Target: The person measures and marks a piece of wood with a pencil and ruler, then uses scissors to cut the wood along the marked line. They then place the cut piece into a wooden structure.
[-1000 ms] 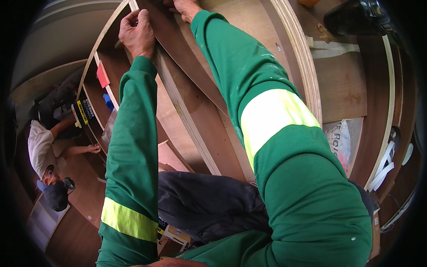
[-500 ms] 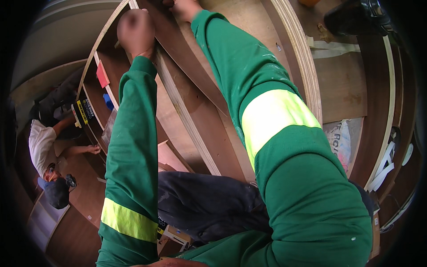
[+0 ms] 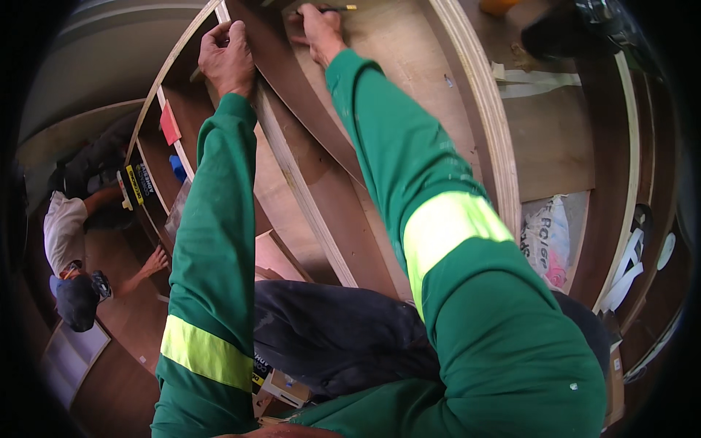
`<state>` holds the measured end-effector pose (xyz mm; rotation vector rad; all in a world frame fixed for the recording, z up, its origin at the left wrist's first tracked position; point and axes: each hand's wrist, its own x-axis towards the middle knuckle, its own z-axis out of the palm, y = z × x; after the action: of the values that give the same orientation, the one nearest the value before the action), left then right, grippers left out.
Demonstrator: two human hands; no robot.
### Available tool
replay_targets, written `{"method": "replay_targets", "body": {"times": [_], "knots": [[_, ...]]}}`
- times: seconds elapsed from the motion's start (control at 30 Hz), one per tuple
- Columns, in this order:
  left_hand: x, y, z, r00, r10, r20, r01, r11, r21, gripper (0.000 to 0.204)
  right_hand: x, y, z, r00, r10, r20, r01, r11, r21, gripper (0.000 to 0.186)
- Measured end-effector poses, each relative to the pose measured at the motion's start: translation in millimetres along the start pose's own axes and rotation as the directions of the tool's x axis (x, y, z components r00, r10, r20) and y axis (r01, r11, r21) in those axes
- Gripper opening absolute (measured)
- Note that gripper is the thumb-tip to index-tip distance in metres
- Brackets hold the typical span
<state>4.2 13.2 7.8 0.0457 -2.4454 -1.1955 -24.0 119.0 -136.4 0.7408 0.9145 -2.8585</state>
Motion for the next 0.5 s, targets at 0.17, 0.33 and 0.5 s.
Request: {"method": "replay_targets", "body": {"times": [0.17, 0.33, 0.5], "knots": [[-4, -7, -9, 0.999, -0.040, -0.018, 0.039, 0.998, -0.039, 0.030, -94, -10, -33, 0.992, -0.063, -0.113, 0.060, 0.998, -0.030, 0.018], [0, -15, -8, 0.999, -0.028, -0.032, 0.028, 1.000, -0.011, 0.031, -140, -25, -66, 0.999, -0.018, -0.036, 0.014, 0.994, -0.110, 0.016], [1, -8, -7, 0.999, -0.032, -0.037, 0.030, 0.999, -0.043, 0.029, -134, -29, -67, 1.000, 0.015, -0.018, -0.016, 0.997, -0.077, 0.016]]}}
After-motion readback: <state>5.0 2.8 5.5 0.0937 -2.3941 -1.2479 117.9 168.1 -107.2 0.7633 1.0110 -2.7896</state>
